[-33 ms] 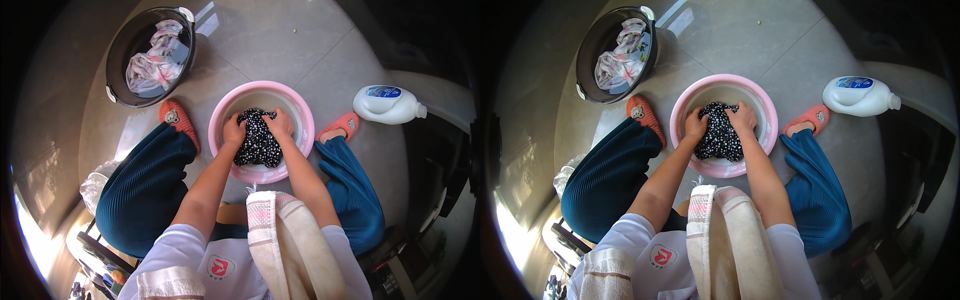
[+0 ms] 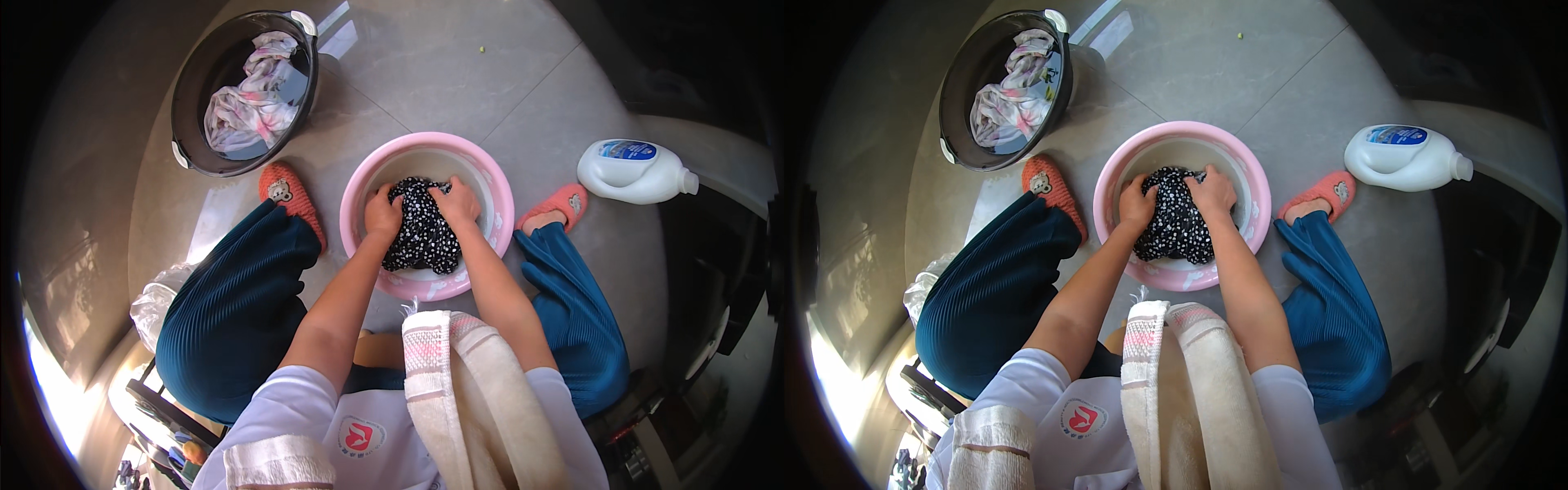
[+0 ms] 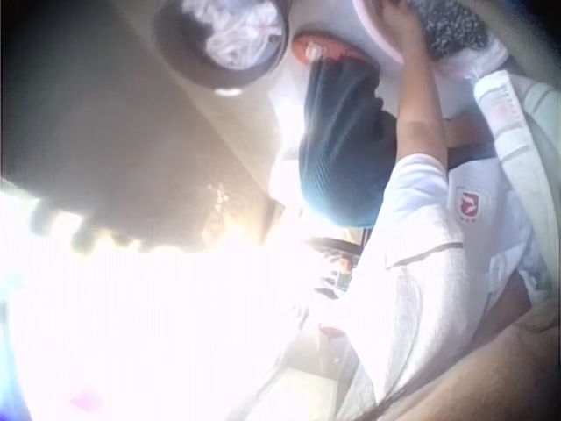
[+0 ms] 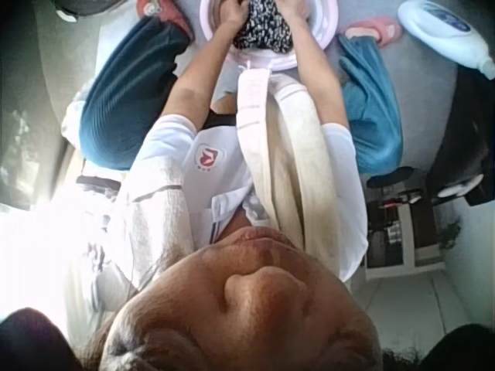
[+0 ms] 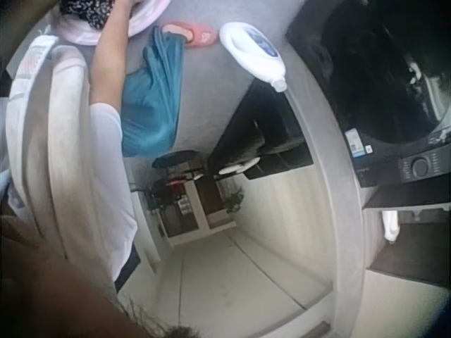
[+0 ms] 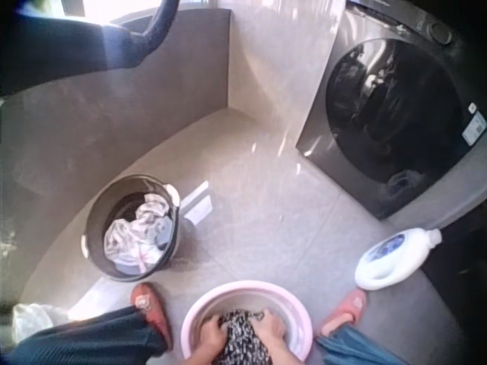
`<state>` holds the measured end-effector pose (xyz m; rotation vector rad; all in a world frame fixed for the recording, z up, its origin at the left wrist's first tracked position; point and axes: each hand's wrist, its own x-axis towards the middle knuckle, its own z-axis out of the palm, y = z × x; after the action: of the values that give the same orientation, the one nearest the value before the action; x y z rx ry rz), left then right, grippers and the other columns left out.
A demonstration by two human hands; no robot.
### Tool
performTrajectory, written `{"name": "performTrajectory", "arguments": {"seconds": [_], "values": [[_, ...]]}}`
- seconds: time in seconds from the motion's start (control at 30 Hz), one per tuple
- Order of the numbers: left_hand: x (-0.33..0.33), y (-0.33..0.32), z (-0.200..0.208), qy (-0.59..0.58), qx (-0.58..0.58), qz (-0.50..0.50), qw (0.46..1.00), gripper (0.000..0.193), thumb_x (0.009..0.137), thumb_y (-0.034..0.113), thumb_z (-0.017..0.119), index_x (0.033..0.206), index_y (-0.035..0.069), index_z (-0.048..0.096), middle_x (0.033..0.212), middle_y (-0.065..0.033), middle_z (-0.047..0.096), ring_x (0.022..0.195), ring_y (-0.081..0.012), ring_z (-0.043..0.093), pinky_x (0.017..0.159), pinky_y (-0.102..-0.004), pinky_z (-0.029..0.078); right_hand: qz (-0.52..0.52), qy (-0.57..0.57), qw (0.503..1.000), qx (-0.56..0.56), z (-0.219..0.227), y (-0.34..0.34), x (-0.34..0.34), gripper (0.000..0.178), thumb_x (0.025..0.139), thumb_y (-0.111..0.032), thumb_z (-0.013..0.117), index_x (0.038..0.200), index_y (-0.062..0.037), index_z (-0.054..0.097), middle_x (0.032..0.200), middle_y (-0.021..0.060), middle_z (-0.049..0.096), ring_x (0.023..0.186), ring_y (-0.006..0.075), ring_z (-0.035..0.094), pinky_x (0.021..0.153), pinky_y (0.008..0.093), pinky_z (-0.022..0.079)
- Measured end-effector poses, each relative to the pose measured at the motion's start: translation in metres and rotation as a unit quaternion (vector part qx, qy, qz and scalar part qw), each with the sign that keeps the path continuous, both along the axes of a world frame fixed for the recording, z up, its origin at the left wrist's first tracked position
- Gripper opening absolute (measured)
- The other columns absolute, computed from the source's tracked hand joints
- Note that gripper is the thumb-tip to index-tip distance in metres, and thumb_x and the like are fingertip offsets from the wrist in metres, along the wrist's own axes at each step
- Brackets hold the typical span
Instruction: The person pours liquid detergent into a pink basin containing a black and white patterned garment. They then repeatedly submerge, agitate, and wring the garment by hand in the soapy water.
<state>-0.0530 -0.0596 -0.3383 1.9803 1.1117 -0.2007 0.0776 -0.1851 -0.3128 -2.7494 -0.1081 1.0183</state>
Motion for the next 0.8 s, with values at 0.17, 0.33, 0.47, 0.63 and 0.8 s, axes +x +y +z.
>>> {"name": "performTrajectory", "arguments": {"seconds": [0.17,0.33,0.47,0.63,0.8], "values": [[0.018,-0.002,0.011,0.083,0.033,-0.014,0.996,0.038,0.090,0.025,0.072,0.125,0.012,0.067,0.122,-0.0214,0.064,0.109,-0.0425,0.064,0.096,-0.0494,0.052,-0.025,-0.020,0.999,-0.041,-0.010,0.007,0.005,0.047,0.083,-0.046,0.076,0.114,-0.0116,0.067,0.110,0.0192,0.073,0.108,0.0384,0.069,0.093,0.0487,0.052],[0.010,0.008,-0.008,0.003,-0.049,0.055,0.997,0.039,0.089,0.021,0.073,0.126,0.011,0.067,0.121,-0.0216,0.068,0.112,-0.0398,0.066,0.100,-0.0435,0.051,-0.072,-0.132,0.986,0.068,0.001,0.001,-0.012,0.041,0.080,-0.038,0.079,0.107,-0.0100,0.067,0.104,0.0132,0.074,0.099,0.0355,0.069,0.089,0.0466,0.053],[-0.003,0.010,-0.019,-0.069,-0.159,0.152,0.973,0.043,0.088,0.017,0.072,0.130,0.011,0.067,0.121,-0.0200,0.072,0.115,-0.0336,0.067,0.103,-0.0380,0.050,-0.152,-0.081,0.946,0.275,0.025,-0.015,-0.028,0.031,0.079,-0.026,0.080,0.100,-0.0094,0.066,0.093,0.0110,0.071,0.085,0.0333,0.067,0.084,0.0411,0.052],[-0.009,0.003,0.009,-0.138,-0.256,0.287,0.913,0.041,0.090,0.016,0.070,0.128,0.001,0.066,0.118,-0.0153,0.073,0.112,-0.0270,0.067,0.103,-0.0369,0.047,-0.256,0.043,0.882,0.394,0.064,-0.024,-0.041,0.018,0.086,-0.016,0.075,0.086,-0.0094,0.059,0.081,-0.0004,0.060,0.076,0.0092,0.056,0.069,0.0253,0.045],[-0.015,0.004,0.075,-0.154,-0.500,0.311,0.793,0.038,0.092,0.025,0.062,0.123,0.003,0.066,0.116,-0.0148,0.072,0.106,-0.0282,0.067,0.097,-0.0405,0.052,-0.267,0.093,0.819,0.498,0.113,-0.032,-0.044,0.016,0.091,-0.019,0.071,0.095,-0.0080,0.060,0.086,0.0002,0.062,0.080,0.0094,0.057,0.073,0.0270,0.046]]}}
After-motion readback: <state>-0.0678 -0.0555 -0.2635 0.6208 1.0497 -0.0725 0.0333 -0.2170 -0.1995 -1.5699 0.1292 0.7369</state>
